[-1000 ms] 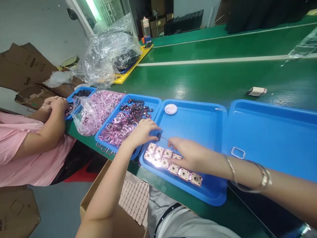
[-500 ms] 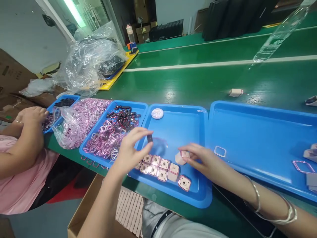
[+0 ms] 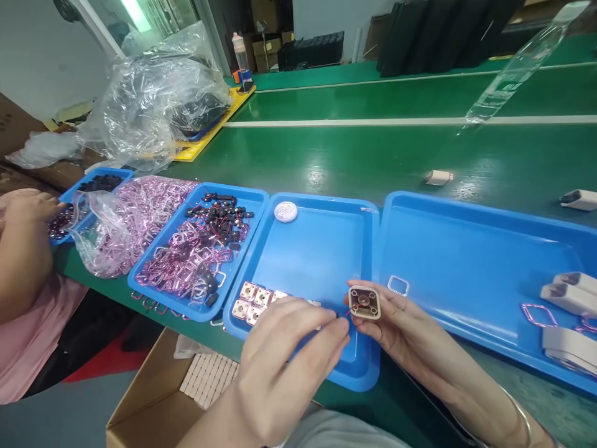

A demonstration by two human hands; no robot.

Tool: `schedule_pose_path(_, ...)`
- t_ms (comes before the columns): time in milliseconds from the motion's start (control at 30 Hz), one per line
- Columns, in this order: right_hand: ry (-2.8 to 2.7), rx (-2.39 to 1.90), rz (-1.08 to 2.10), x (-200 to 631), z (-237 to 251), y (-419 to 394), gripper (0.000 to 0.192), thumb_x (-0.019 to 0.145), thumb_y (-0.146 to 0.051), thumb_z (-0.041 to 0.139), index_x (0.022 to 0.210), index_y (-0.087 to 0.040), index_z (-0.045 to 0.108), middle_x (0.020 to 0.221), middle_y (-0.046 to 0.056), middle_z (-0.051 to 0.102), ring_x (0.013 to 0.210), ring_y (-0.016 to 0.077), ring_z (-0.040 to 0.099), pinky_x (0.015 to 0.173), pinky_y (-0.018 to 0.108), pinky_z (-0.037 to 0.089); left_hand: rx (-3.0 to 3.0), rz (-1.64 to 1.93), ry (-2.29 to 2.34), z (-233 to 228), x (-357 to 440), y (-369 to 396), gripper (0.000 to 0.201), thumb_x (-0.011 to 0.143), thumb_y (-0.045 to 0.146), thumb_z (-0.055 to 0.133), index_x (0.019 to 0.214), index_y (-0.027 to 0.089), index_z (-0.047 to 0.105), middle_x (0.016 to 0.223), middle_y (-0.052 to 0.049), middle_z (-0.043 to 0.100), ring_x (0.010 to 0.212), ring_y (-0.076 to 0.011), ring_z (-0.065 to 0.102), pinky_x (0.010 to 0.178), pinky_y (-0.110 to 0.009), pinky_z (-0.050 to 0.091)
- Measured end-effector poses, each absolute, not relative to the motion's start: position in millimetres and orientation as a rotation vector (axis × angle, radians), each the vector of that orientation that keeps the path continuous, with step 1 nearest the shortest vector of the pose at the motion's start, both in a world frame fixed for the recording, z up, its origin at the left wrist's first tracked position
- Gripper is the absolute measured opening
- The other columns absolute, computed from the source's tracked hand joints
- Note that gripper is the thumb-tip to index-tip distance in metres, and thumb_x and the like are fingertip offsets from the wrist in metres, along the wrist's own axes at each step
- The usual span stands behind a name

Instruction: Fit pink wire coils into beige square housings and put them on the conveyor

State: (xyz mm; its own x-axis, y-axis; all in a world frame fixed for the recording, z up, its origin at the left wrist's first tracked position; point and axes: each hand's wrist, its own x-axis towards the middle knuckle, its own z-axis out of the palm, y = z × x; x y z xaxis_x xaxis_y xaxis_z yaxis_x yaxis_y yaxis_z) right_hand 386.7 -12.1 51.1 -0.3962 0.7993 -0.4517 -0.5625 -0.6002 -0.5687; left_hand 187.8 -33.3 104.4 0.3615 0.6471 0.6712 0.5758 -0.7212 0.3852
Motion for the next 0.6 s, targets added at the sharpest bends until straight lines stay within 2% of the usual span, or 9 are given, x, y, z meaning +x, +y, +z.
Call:
schedule_pose_path(200, -0.458, -0.882, 2.087, 387.3, 50.9, -13.3, 0.021, 0.088, -0.031, 0.064, 0.106, -0.024, 0.073, 0.094, 0.004, 0.075, 0.076, 0.0121, 0.069, 0.075, 0.021, 0.055, 2.541, 1.23, 1.065, 104.4, 194.7, -30.0, 0.028, 0.082, 0.003, 0.059, 0.11, 0.01, 0.062, 0.097, -0.01, 0.068, 0.089, -0.0184, 0.062, 0.079, -0.034, 0.055)
schedule_pose_path(600, -0.429, -0.958, 2.094, 388.9, 49.9, -18.7, 0.016, 0.085, -0.028, 0.067, 0.099, -0.025, 0.074, 0.091, 0.004, 0.074, 0.073, 0.0138, 0.067, 0.073, 0.025, 0.054, 2.568, 1.056, 1.087, 110.9, 195.9, -32.6, 0.023, 0.083, 0.01, 0.06, 0.106, 0.014, 0.061, 0.093, -0.009, 0.068, 0.083, -0.0175, 0.063, 0.075, -0.034, 0.056)
